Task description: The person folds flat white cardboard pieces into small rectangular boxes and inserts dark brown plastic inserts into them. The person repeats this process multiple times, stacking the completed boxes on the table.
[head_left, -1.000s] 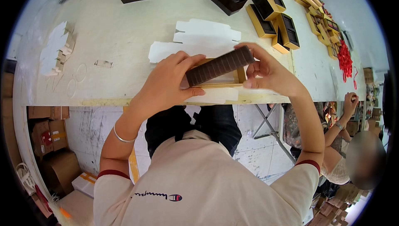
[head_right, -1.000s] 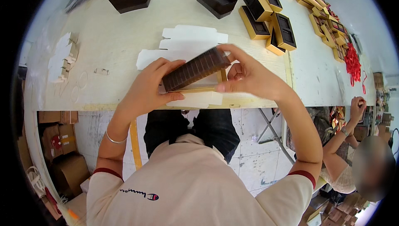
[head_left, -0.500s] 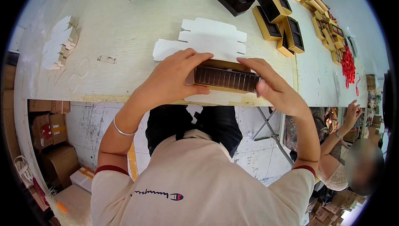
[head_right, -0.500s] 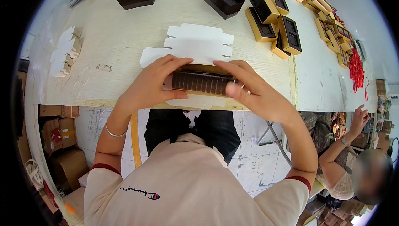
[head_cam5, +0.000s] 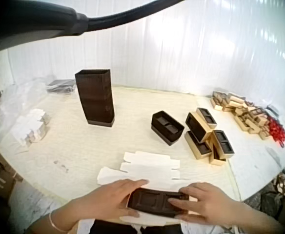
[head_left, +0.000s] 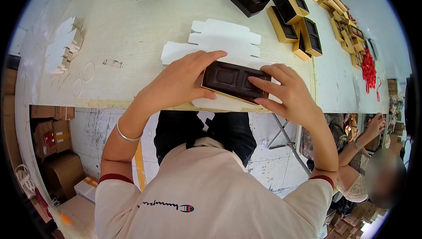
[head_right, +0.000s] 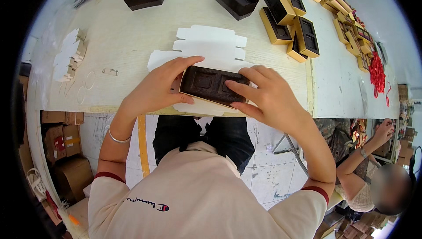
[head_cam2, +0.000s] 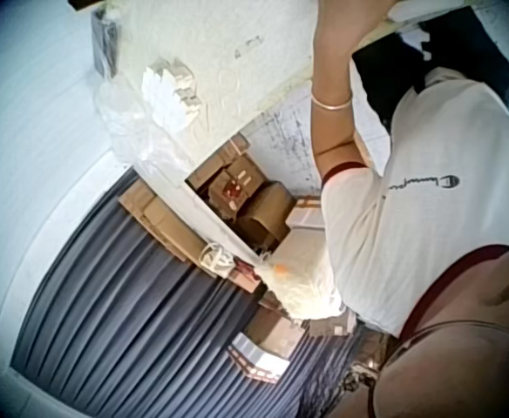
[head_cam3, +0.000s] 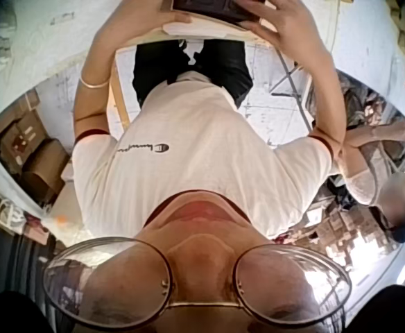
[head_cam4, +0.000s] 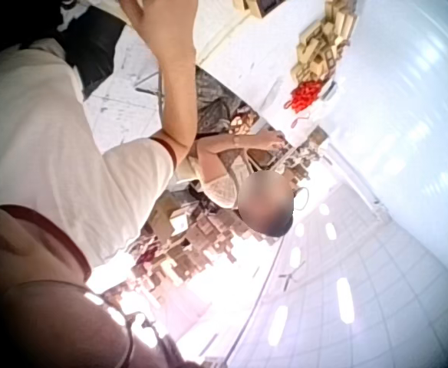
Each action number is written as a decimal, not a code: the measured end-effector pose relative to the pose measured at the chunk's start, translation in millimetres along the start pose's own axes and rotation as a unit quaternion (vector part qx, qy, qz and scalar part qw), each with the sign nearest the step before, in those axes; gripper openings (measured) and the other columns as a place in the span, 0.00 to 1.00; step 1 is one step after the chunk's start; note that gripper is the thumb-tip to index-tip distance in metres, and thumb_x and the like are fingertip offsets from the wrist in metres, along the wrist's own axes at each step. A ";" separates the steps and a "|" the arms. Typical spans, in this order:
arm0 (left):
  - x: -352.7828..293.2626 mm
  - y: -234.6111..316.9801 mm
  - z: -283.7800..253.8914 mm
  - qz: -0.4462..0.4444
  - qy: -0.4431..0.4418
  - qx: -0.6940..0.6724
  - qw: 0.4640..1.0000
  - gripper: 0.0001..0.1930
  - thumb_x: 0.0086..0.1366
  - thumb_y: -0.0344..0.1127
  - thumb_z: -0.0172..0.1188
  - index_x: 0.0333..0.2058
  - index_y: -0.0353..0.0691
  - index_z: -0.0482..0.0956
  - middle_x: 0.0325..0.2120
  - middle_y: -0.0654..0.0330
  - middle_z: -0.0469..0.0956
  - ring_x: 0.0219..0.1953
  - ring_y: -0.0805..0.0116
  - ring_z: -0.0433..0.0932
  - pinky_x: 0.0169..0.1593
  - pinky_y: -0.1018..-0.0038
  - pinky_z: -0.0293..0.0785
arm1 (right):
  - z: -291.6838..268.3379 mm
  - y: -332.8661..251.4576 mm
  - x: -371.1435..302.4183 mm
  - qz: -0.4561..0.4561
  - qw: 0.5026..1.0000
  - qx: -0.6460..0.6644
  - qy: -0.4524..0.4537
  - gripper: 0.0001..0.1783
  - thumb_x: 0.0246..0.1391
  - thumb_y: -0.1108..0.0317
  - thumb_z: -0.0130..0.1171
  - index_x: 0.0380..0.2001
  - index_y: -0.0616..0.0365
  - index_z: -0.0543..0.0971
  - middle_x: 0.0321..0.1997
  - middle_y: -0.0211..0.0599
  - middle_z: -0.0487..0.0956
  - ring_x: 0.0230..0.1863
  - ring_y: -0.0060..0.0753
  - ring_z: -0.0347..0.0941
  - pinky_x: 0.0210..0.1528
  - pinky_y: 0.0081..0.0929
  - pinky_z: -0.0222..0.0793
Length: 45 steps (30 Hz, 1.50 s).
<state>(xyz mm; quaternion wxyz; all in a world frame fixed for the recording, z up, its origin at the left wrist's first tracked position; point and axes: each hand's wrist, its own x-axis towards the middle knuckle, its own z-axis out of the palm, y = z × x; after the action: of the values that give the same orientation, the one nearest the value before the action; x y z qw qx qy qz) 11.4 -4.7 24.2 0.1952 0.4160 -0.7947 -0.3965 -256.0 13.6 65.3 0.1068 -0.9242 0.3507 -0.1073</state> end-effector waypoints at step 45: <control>5.3 -3.6 12.0 0.113 -0.006 0.113 0.987 0.39 0.63 0.60 0.48 0.63 0.36 0.56 0.65 0.48 0.52 0.68 0.52 0.47 0.67 0.50 0.34 | 90.4 -37.7 -7.7 0.071 0.978 -0.024 0.197 0.41 0.46 0.39 0.56 0.52 0.65 0.71 0.62 0.58 0.62 0.63 0.56 0.59 0.64 0.53 0.51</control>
<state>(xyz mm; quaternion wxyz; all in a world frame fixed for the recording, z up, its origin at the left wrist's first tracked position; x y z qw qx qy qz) 2.5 -4.6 13.9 0.1855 0.3405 -0.8776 -0.2819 -213.3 57.4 -11.7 0.0205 -0.8600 0.4320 -0.2707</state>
